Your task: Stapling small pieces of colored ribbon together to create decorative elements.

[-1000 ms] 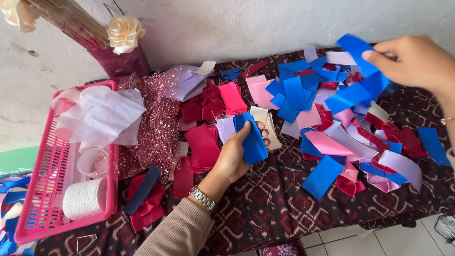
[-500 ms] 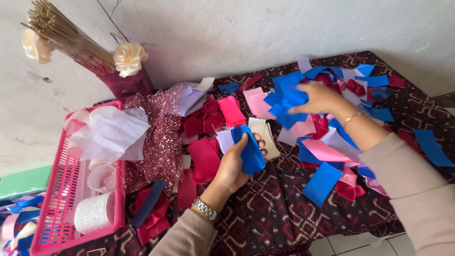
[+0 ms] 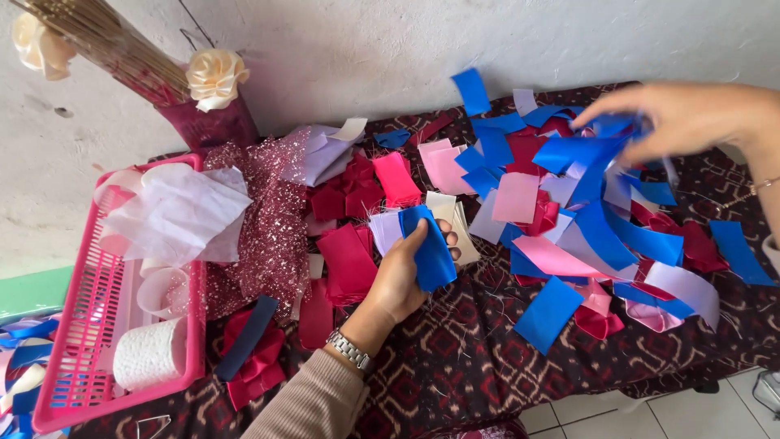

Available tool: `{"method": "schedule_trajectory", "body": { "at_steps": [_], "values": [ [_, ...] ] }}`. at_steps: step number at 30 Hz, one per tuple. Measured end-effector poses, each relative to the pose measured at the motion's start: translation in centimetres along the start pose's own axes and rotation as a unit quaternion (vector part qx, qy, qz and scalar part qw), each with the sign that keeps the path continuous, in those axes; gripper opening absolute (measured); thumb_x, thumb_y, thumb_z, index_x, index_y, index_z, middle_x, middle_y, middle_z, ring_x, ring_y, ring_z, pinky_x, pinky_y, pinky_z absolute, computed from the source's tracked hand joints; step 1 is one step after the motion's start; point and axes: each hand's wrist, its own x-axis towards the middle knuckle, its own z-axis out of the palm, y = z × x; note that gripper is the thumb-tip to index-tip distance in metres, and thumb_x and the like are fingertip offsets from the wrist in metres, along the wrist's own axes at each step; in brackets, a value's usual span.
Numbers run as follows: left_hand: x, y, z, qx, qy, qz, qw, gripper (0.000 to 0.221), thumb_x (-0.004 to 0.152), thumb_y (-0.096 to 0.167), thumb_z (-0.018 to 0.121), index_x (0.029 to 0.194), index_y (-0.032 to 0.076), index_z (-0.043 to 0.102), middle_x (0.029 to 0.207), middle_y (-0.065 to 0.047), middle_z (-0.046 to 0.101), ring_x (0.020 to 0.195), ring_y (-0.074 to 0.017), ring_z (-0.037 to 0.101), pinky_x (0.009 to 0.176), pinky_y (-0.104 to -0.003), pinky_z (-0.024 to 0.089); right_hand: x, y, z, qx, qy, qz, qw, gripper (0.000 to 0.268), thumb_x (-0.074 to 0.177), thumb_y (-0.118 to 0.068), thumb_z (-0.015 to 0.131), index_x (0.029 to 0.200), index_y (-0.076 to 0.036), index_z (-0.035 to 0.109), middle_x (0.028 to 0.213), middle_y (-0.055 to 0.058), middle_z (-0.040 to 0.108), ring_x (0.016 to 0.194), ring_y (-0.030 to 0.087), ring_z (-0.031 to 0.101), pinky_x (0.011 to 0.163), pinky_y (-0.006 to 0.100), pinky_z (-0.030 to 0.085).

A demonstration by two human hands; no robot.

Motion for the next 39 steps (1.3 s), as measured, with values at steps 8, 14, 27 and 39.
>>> {"method": "schedule_trajectory", "body": {
  "at_steps": [8,14,27,39],
  "values": [
    [-0.2,0.1,0.1,0.001,-0.001,0.006,1.000,0.032,0.111,0.035,0.045,0.110,0.008,0.061,0.096,-0.008,0.065,0.083,-0.0215,0.064,0.074,-0.034,0.054,2.7,-1.5,4.7,0.058,0.063,0.024,0.996,0.093,0.075,-0.062,0.068,0.157,-0.023,0.043,0.160,0.016,0.042,0.143,0.040,0.045,0.111,0.058,0.044],
    [0.0,-0.1,0.0,0.001,0.005,-0.011,1.000,0.033,0.112,0.036,0.044,0.112,0.009,0.061,0.099,-0.008,0.066,0.086,-0.0221,0.065,0.077,-0.035,0.054,14.0,-2.2,9.0,0.081,0.235,-0.230,0.941,0.053,0.092,-0.034,0.073,0.136,-0.006,0.065,0.139,0.015,0.064,0.128,0.035,0.058,0.106,0.050,0.045],
    [0.5,-0.4,-1.0,-0.037,-0.010,-0.020,0.999,0.037,0.113,0.040,0.045,0.110,0.008,0.063,0.096,-0.008,0.065,0.083,-0.0197,0.064,0.075,-0.031,0.054,28.4,-7.8,12.4,-0.276,0.193,-0.119,0.934,0.034,0.084,0.008,0.049,0.082,-0.016,0.073,0.091,0.005,0.074,0.081,0.027,0.071,0.061,0.037,0.060],
    [1.1,-1.2,-1.5,-0.059,-0.024,-0.017,0.998,0.036,0.108,0.041,0.052,0.113,0.006,0.062,0.098,-0.009,0.065,0.086,-0.0211,0.066,0.078,-0.032,0.055,10.5,1.1,8.4,-0.091,-0.053,-0.169,0.980,0.057,0.091,-0.024,0.066,0.147,-0.020,0.055,0.148,0.002,0.061,0.135,0.020,0.063,0.115,0.036,0.051]
  ]
}}
